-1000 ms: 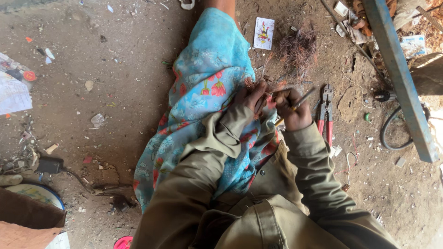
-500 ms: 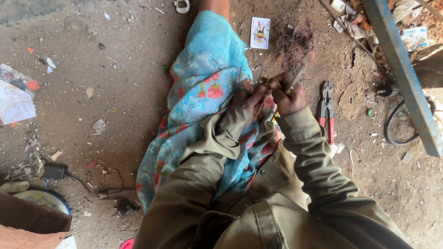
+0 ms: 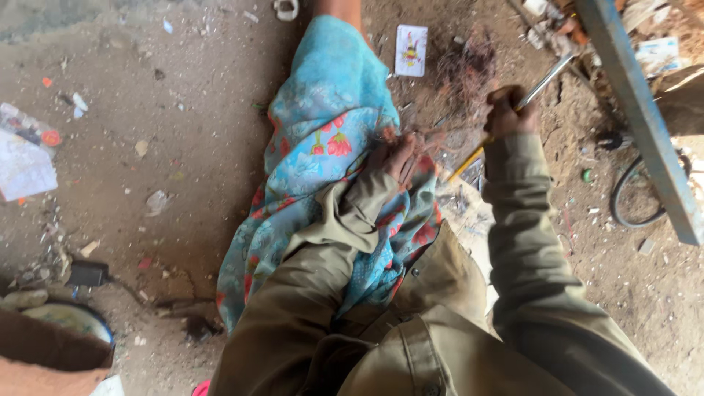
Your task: The person sits on the ground and uses pliers and a screwdriver to strip insulation from a bundle of copper wires. The person repeatedly cuts and scrapes the wire bundle to remove the outer coating.
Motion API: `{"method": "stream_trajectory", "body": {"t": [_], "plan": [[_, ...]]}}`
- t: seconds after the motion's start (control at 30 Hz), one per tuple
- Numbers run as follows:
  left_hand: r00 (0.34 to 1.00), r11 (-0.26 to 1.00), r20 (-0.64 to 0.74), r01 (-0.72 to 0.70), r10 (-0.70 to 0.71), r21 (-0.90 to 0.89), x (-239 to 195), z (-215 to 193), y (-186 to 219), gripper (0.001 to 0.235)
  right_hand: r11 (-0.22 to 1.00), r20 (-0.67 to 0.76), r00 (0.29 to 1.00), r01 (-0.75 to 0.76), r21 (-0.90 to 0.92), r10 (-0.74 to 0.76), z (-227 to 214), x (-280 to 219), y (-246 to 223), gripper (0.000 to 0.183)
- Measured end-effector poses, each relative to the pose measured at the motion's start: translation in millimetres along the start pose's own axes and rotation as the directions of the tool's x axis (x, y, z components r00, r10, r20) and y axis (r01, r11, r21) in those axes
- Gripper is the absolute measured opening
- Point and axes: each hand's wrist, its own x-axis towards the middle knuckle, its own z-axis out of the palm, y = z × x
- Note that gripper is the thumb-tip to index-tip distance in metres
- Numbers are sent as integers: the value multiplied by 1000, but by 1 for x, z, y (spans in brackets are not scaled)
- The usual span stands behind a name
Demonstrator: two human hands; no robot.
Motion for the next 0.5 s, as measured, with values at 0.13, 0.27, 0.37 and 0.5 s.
{"method": "stream_trajectory", "body": {"t": [0.13,0.27,0.37,0.5], "plan": [[977,980,136,175,-161,-91,4,5,3,86,857,472,759,516,-16,-449,1,-41,-16,12],[983,986,88,160,-163,46,2,4,5,79,969,477,849,245,31,-230,28,-99,-30,13],[964,975,154,211,-219,66,3,0,7,79,934,492,829,348,-82,-265,45,-109,-44,19],[935,965,240,247,-262,93,6,-1,10,83,927,453,855,348,-138,-254,57,-102,-43,19]]}}
